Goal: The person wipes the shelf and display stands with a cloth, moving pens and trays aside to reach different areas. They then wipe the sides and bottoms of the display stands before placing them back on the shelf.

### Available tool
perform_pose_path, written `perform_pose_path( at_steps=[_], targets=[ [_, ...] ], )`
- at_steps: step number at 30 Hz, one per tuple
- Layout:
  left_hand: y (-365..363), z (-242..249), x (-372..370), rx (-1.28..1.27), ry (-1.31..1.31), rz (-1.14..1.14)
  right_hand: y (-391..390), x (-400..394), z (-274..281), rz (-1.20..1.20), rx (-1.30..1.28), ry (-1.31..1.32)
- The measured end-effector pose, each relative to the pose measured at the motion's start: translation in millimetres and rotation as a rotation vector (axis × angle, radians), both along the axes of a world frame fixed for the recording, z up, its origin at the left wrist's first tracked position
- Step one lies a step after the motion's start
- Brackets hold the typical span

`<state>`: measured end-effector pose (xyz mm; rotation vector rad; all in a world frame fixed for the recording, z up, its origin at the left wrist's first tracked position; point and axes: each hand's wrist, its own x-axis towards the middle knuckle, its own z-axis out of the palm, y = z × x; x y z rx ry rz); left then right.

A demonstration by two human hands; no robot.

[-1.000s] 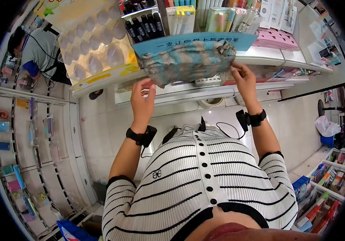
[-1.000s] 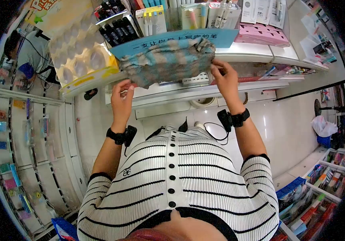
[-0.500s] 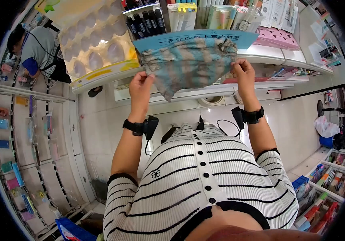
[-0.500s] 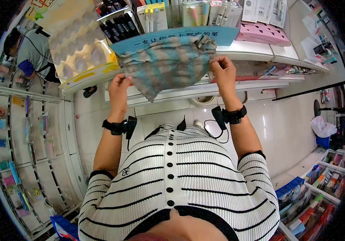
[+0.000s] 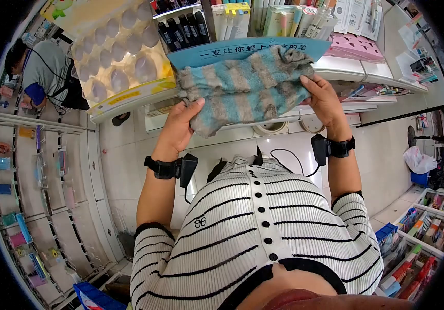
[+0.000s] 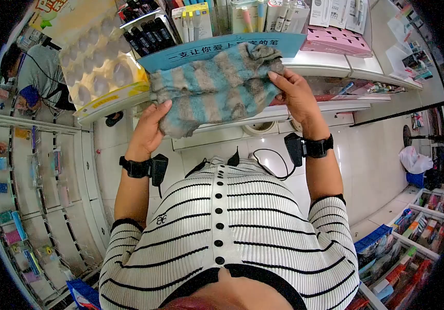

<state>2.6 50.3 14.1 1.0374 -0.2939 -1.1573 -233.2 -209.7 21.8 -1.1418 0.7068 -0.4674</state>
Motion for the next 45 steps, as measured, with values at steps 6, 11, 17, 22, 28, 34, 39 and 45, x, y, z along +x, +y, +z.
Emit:
perform_pose_path(
  at_steps=[6, 11, 17, 22, 28, 34, 39, 45],
  targets=[
    [8, 24, 0, -0.077, -0.242, 0.001, -5, -22, 13, -0.049, -0.202, -0.047],
    [14, 34, -2, -0.006, -0.575, -0.004, -27, -48, 8, 0.064, -0.381, -0.036],
    [13, 31, -13, -0.079, -0.841, 0.122, -14, -55, 11, -0.121, -0.444, -0.189],
    [12, 30, -16, -0.186, -0.671, 0.096, -16, -61, 9, -0.075, -0.439, -0.084],
    [-1, 3, -13, -0.138, -0.163, -0.026, -5, -46, -8, -0.042, -0.179, -0.076],
    [2, 5, -13, -0.197, -0.314, 0.06, 7, -38, 16, -0.031, 0.052, -0.298],
    [0, 0, -5, -0.213, -0.206, 0.082, -9, -26, -18, 0.074, 0.56, -0.211],
    [11, 25, -8, -0.372, -0.264, 0.137, 12, -25, 6, 0.049, 0.023, -0.558]
  ],
)
